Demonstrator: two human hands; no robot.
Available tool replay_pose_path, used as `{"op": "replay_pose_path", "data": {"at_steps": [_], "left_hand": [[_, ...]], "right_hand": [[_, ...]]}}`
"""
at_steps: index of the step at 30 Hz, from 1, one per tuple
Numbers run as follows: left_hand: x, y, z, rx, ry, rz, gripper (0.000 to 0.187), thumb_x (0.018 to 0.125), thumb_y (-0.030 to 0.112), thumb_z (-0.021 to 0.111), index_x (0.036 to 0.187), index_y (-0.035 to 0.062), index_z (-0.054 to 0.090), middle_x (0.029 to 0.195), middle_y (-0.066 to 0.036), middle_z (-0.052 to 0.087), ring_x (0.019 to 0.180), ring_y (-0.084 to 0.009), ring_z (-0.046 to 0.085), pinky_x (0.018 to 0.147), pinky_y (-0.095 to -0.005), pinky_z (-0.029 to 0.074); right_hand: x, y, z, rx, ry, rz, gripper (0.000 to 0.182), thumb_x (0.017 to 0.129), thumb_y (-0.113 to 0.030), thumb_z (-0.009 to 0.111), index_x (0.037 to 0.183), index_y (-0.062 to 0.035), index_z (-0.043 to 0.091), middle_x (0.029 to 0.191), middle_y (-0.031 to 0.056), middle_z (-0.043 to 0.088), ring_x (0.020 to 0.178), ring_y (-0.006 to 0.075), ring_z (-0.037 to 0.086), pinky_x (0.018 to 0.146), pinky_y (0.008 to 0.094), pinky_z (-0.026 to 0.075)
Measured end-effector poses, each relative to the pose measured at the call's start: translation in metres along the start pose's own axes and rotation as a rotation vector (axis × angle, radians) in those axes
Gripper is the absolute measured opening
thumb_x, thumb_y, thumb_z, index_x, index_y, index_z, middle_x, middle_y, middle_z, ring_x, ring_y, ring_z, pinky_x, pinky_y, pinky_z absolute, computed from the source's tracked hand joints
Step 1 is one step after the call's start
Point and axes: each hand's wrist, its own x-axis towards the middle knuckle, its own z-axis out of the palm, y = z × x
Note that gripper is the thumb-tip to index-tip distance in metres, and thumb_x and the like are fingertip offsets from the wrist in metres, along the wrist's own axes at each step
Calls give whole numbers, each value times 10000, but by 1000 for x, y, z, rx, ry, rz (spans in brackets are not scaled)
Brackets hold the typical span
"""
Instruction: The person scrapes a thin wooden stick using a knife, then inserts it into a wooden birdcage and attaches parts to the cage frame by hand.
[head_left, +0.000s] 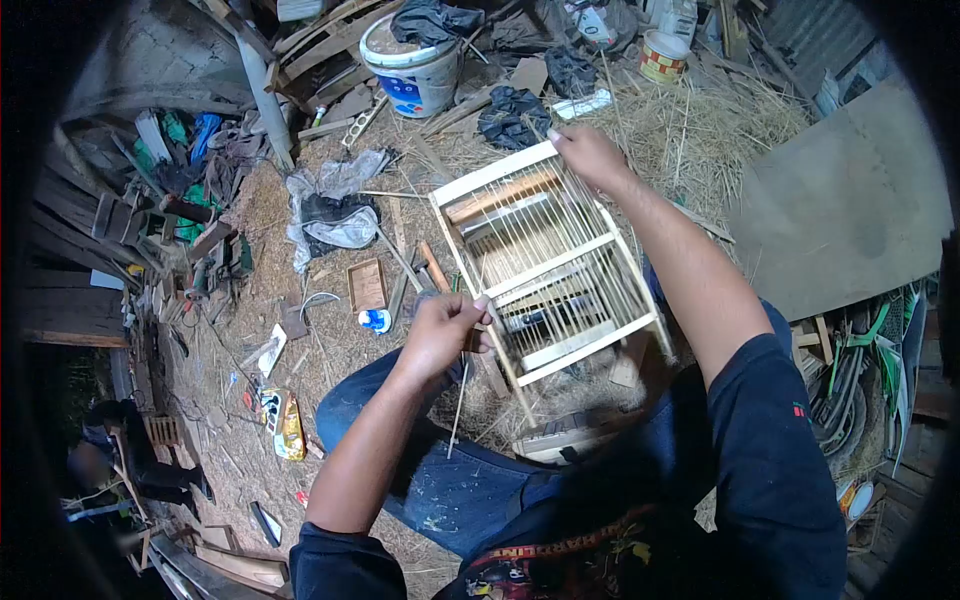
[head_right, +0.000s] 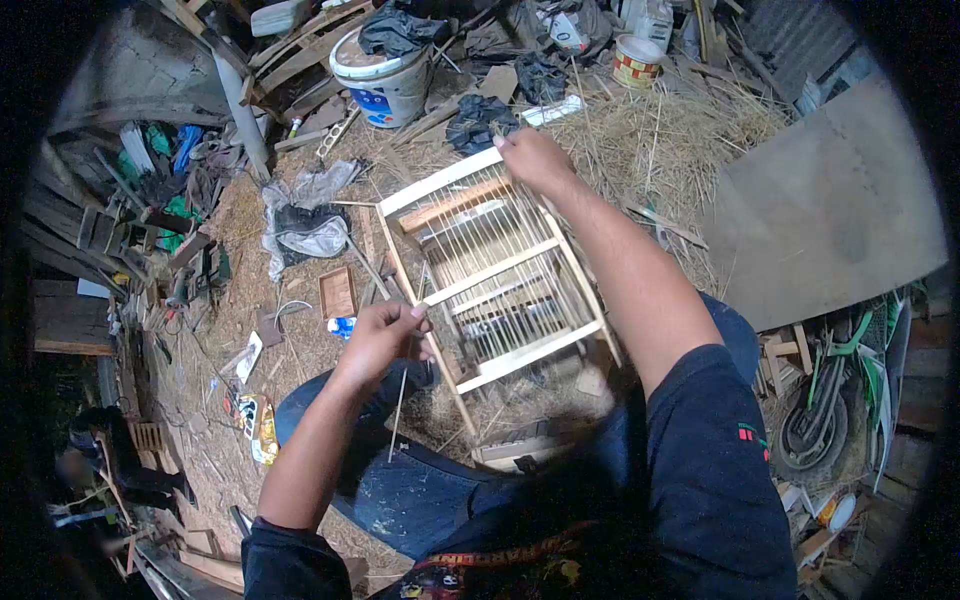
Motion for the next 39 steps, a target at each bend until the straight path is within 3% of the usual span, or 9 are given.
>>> {"op": "replay_pose_path", "data": {"at_steps": [9,11,14,16,18,22,25,29,39], "left_hand": [[9,5,4,144,-9,92,301,1071,254,609,983,-29,660,889,-82,698,811,-191,748,710,-309,602],[9,15,0,127,128,143,341,1081,271,594,928,-21,676,826,-64,680,675,-130,685,556,-283,527],[23,34,-25,272,198,197,364,1085,293,586,937,-27,678,808,-46,659,662,-91,614,579,-263,469],[43,45,-35,337,431,430,366,1082,294,591,950,-35,684,789,-32,636,706,-76,553,646,-266,442],[62,55,-40,342,522,477,346,1022,313,673,1024,-30,714,869,-74,692,847,-120,595,781,-298,471],[96,50,-43,573,709,638,424,925,360,763,1168,13,744,1055,-164,754,1009,-267,706,924,-381,519],[99,59,-35,646,700,524,414,926,319,778,1198,8,754,1147,-186,746,1099,-238,689,995,-361,491],[113,52,-38,622,653,553,396,905,352,777,1170,57,770,1110,-200,750,1033,-328,731,923,-407,540],[116,52,-34,607,677,547,372,907,362,777,1130,65,786,1051,-206,763,994,-330,743,890,-407,553]], "right_hand": [[-2,-11,4,-175,-17,-70,481,1063,-458,435,1139,-90,734,1111,186,743,1077,385,703,934,545,543],[-6,-15,4,-179,3,-27,493,1064,-468,426,1145,-89,731,1112,179,745,1066,377,708,928,548,546],[-14,-17,4,-173,66,-9,422,1054,-420,478,1150,-97,732,1058,172,747,1019,372,715,901,544,550],[-26,-17,8,-167,93,6,382,1043,-388,512,1149,-95,733,1021,171,746,988,368,718,883,539,552],[-38,-14,19,-118,502,-280,307,996,-332,592,1099,-80,734,978,160,732,942,349,709,828,513,558],[-87,-53,25,-41,315,-323,276,954,-310,638,1046,-66,727,975,140,721,928,329,698,790,485,559],[-99,-66,37,-34,159,-350,251,939,-305,656,1003,-70,718,997,134,717,935,319,699,789,463,568],[-97,-69,54,-64,191,-374,219,911,-285,684,953,-71,713,921,128,708,897,305,713,779,448,582],[-86,-84,58,-211,141,-287,186,900,-234,676,941,-61,730,914,141,746,849,307,759,717,443,611]]}}
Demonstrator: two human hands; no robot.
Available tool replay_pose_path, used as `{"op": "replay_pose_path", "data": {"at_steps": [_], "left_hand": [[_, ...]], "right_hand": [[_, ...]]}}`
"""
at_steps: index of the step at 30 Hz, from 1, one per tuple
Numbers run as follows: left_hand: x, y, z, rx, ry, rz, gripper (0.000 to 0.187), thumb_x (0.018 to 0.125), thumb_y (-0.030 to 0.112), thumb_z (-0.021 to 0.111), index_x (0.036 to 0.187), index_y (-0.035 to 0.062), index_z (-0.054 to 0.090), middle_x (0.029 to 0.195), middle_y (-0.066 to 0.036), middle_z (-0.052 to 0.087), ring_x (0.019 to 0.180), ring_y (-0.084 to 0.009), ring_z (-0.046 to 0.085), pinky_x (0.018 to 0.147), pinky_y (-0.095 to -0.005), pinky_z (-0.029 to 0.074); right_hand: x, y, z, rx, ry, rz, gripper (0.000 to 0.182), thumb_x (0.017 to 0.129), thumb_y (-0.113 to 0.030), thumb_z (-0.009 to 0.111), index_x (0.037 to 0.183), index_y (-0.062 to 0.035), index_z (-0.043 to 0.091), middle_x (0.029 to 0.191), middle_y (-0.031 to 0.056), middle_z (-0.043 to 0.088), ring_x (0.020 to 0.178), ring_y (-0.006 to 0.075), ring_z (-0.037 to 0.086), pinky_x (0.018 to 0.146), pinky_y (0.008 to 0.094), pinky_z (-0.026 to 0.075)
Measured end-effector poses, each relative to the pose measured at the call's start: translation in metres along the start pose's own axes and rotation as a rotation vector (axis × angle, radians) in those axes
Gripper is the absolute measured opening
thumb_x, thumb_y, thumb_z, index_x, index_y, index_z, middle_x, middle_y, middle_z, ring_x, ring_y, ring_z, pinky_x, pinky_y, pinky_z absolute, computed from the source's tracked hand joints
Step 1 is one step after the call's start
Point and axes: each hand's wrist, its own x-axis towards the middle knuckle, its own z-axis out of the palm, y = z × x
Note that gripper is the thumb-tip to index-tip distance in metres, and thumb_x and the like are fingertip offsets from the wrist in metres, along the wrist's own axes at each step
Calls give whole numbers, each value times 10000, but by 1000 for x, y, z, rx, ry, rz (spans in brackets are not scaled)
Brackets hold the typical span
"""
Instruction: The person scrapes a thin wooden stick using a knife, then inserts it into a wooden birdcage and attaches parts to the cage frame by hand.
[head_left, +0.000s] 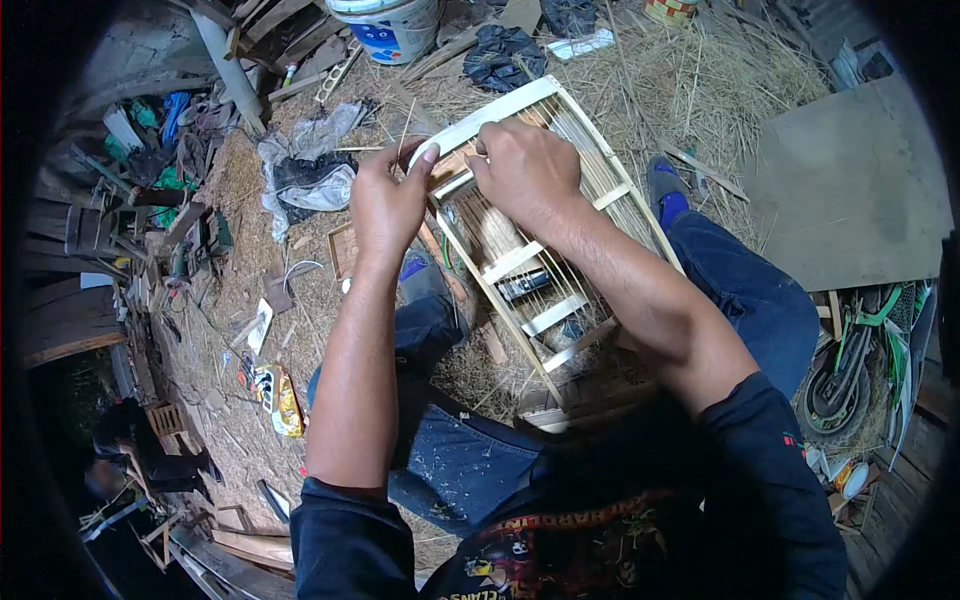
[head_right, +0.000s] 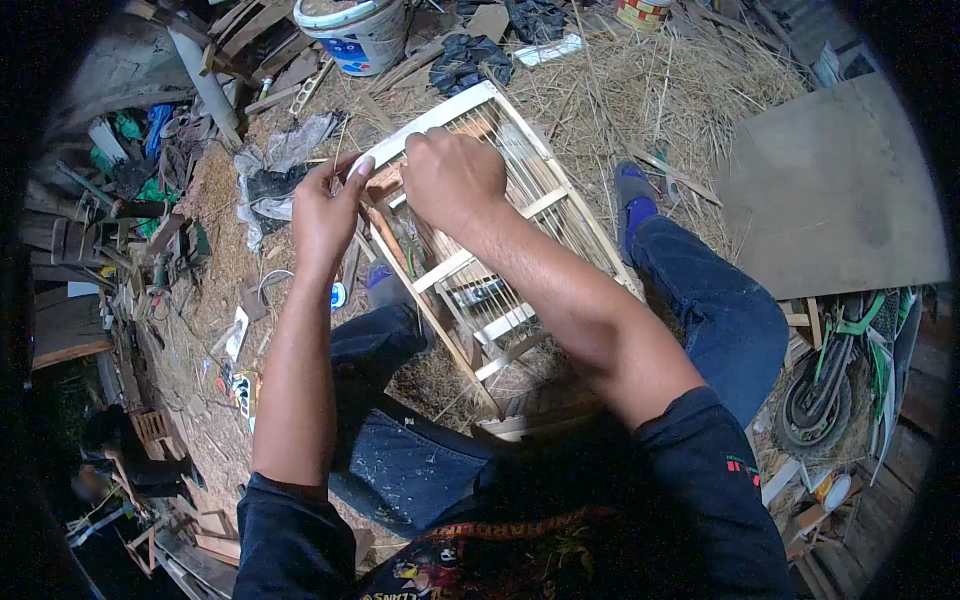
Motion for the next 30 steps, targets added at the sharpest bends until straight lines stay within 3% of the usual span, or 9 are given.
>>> {"op": "replay_pose_path", "data": {"at_steps": [8,21,23,30], "left_hand": [[-1,5,-2,35,-10,11,374,908,378,771,1123,73,787,1036,-190,766,977,-344,740,870,-420,552],[2,-7,4,53,9,38,375,894,380,777,1110,74,792,1056,-196,747,1012,-363,718,890,-445,547],[1,-7,4,61,-3,58,378,929,327,766,1143,15,770,1028,-205,769,960,-276,744,873,-380,545],[1,-5,4,101,11,101,362,924,330,767,1114,21,780,978,-209,766,907,-294,747,824,-389,549]], "right_hand": [[6,-6,10,-20,21,95,172,889,-226,710,885,-57,739,836,136,748,782,318,752,689,460,598],[14,-3,-5,91,-129,198,195,846,-250,728,914,-76,784,837,151,763,813,323,759,768,462,603],[14,-4,-4,110,-140,211,194,846,-249,729,912,-75,785,833,150,763,817,323,759,767,464,603],[16,-12,-3,-15,-117,213,177,865,-217,696,912,-67,779,824,159,760,814,346,757,760,491,596]]}}
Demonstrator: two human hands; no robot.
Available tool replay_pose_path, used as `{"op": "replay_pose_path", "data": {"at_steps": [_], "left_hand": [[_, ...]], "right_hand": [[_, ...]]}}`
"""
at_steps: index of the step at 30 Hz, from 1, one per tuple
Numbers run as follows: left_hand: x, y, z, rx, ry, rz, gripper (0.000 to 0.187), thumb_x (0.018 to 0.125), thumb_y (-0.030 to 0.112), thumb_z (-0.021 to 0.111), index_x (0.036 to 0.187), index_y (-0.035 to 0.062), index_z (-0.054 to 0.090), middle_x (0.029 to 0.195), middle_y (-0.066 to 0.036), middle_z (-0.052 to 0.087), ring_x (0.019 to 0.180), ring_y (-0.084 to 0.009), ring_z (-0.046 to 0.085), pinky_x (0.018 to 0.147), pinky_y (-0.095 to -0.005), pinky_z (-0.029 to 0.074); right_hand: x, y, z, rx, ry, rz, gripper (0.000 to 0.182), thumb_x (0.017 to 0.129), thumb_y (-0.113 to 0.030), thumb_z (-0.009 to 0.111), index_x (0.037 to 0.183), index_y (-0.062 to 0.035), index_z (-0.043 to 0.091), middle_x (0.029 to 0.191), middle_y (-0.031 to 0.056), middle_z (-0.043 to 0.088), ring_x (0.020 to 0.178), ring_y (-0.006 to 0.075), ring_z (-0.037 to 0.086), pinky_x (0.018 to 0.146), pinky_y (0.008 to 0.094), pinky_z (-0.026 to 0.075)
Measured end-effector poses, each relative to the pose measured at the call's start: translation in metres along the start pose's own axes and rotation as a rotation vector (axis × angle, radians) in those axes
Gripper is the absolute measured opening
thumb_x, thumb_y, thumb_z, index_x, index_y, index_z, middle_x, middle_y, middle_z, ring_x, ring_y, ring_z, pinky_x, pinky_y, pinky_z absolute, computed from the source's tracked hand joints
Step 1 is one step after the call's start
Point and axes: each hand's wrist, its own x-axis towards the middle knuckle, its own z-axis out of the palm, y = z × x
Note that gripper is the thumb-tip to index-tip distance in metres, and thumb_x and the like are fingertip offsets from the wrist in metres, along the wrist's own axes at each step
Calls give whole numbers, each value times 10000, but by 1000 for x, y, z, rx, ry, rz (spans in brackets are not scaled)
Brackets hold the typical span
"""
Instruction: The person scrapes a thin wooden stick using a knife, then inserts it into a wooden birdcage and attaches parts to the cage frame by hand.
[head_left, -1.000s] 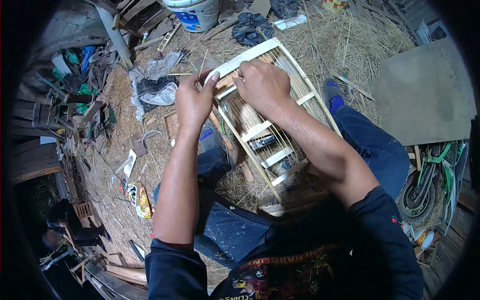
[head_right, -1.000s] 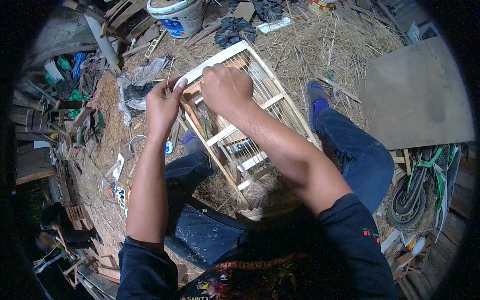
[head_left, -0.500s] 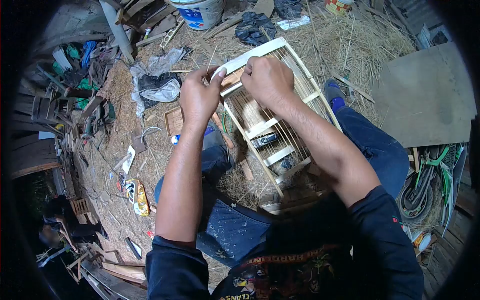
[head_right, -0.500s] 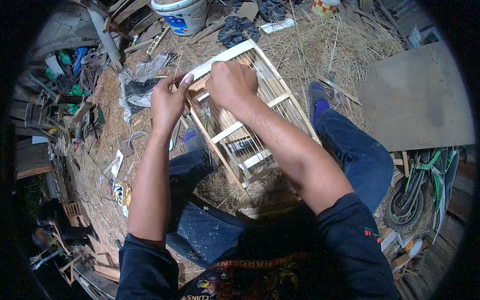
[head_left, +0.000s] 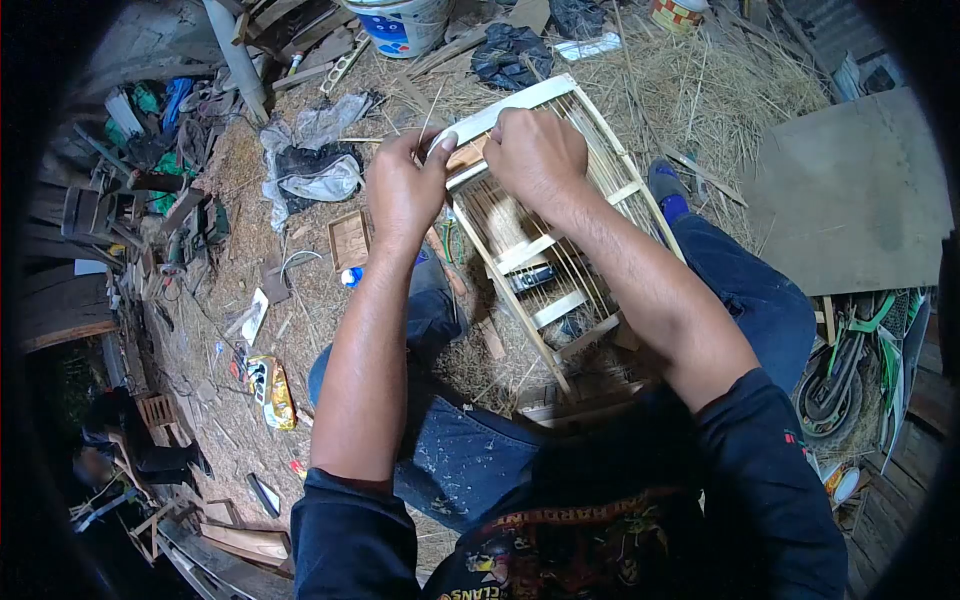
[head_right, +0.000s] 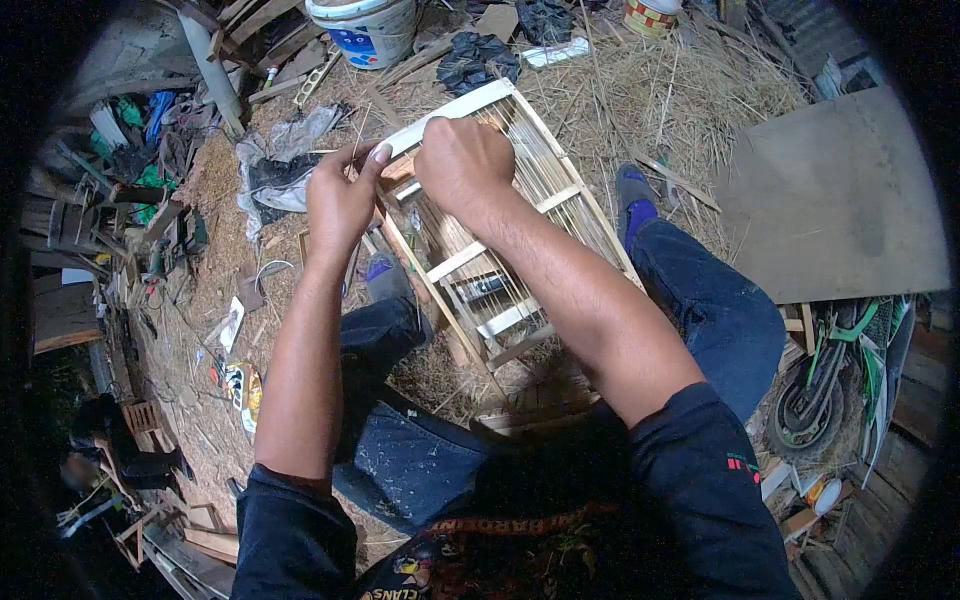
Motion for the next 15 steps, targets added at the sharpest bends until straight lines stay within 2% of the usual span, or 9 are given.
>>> {"op": "replay_pose_path", "data": {"at_steps": [3,5,10,15], "left_hand": [[-1,-1,1,-20,11,-36,357,917,334,772,1108,33,784,963,-199,768,879,-303,748,806,-395,551],[-1,-1,3,-54,34,-20,287,884,317,784,1044,78,804,964,-191,740,912,-361,709,832,-459,542],[-2,1,0,-86,18,-46,289,883,317,787,1035,72,804,961,-191,745,923,-364,714,843,-458,544],[-1,0,1,-64,21,-40,294,886,318,786,1040,69,804,976,-196,746,938,-368,718,859,-449,545]], "right_hand": [[4,2,0,20,-12,-15,177,868,-213,691,919,-67,777,836,165,762,832,349,757,775,493,592],[6,5,-1,29,-18,-20,177,867,-214,692,923,-70,777,840,167,763,837,349,756,781,490,591],[8,9,-2,39,-62,-15,187,861,-249,713,926,-88,783,835,157,764,821,343,755,777,468,590],[-2,14,-6,137,-7,-26,242,857,-321,739,938,-100,795,825,141,765,808,326,756,759,463,587]]}}
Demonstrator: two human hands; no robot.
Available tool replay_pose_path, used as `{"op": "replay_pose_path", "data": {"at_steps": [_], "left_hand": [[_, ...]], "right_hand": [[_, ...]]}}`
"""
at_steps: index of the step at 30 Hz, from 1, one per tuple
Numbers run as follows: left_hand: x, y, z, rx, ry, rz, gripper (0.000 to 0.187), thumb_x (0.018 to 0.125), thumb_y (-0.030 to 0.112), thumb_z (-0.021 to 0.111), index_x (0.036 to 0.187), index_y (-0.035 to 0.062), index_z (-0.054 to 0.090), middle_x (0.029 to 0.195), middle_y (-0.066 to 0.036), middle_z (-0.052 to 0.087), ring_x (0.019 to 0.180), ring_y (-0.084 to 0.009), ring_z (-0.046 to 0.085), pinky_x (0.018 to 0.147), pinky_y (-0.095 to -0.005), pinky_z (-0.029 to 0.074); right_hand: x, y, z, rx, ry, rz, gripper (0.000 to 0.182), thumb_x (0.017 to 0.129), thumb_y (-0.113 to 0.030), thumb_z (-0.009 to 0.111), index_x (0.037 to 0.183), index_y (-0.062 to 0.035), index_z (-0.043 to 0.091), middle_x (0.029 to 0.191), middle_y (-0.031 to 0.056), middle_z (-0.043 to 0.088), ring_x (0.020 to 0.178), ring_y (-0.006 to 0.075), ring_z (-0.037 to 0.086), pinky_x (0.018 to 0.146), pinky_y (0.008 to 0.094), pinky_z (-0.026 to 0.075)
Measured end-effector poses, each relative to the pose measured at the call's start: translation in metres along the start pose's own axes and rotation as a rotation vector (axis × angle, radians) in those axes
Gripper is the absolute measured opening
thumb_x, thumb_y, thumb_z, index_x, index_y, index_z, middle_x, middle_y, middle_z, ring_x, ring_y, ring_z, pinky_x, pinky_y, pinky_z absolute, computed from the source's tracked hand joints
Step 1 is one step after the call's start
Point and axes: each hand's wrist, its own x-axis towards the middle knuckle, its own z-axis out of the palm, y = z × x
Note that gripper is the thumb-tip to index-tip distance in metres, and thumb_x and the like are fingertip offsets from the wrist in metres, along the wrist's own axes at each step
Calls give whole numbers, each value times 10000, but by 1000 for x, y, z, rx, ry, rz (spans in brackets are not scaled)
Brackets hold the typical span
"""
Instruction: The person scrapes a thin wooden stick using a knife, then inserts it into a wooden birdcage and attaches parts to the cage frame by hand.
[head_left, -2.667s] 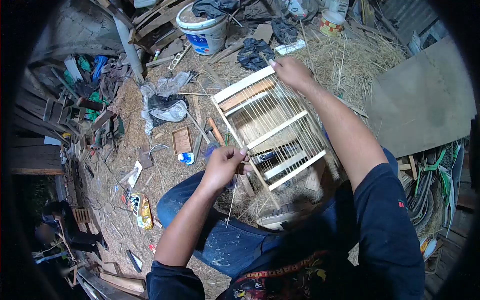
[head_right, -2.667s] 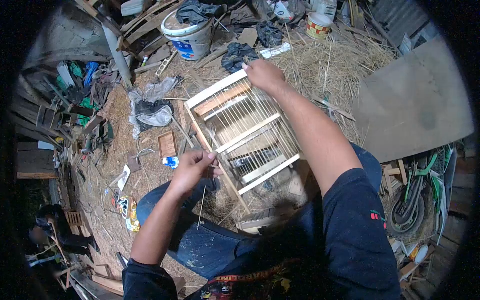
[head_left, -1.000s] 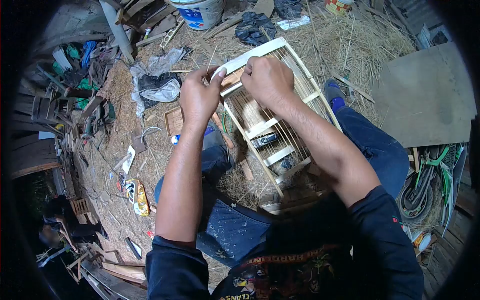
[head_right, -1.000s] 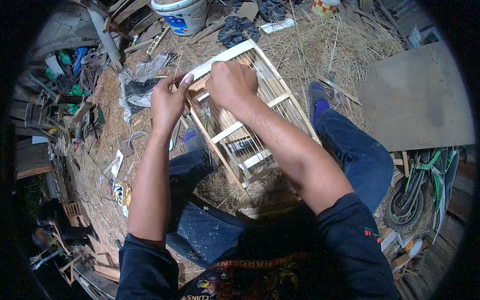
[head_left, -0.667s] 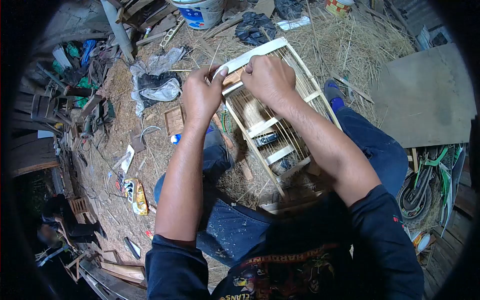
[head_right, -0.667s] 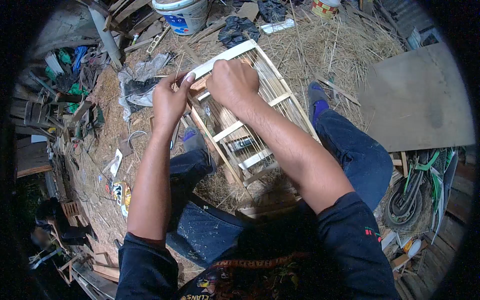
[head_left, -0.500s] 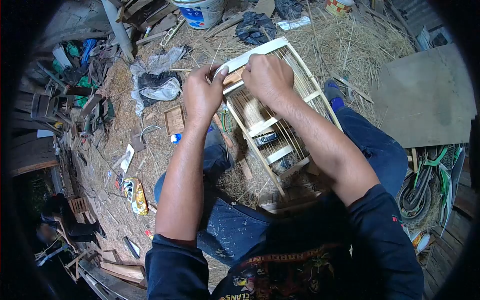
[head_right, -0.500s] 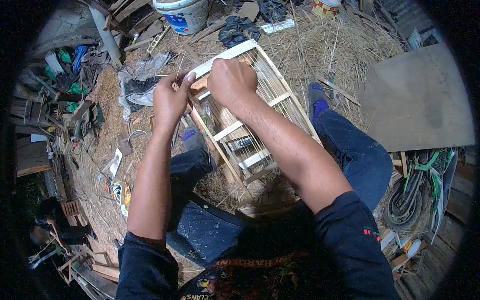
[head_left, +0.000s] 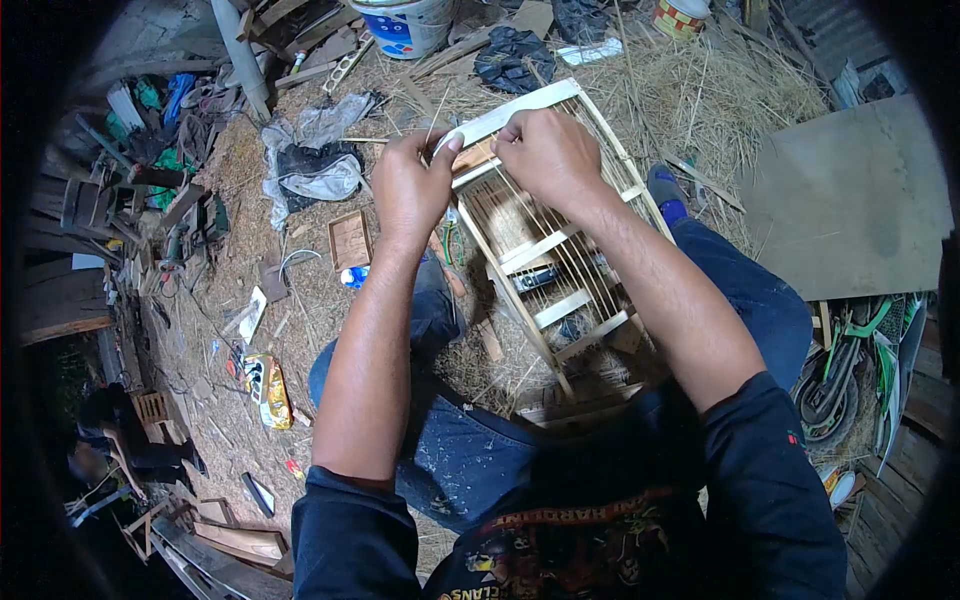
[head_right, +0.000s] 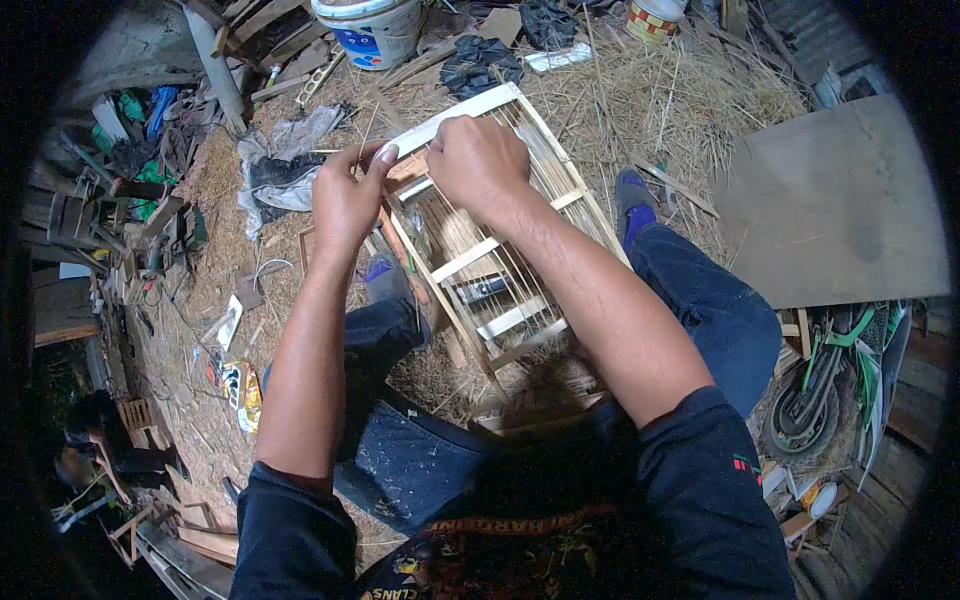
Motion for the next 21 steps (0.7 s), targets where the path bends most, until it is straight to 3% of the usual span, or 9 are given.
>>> {"op": "replay_pose_path", "data": {"at_steps": [6,8,14,21], "left_hand": [[0,-1,1,2,-19,-9,308,889,327,785,1056,70,803,999,-198,745,939,-370,717,863,-451,544],[1,-4,2,38,-1,47,353,921,344,770,1122,55,788,960,-182,774,872,-272,751,807,-383,555],[1,-2,2,26,-23,2,355,924,335,767,1113,36,783,965,-181,777,896,-272,757,818,-378,556],[1,-2,0,37,-18,20,364,922,343,763,1111,33,782,979,-194,774,920,-296,754,841,-387,551]], "right_hand": [[-20,-2,1,-9,23,-111,287,859,-363,740,959,-101,799,833,142,763,796,328,752,730,470,585],[-21,-5,8,-98,41,-148,264,879,-329,718,941,-82,785,845,149,759,793,332,750,730,478,589],[-16,-5,21,-108,88,-107,187,903,-226,665,853,-66,747,834,165,751,787,356,746,728,474,593],[-19,-9,18,-76,109,-84,202,900,-236,670,868,-50,743,794,183,739,768,372,744,700,504,588]]}}
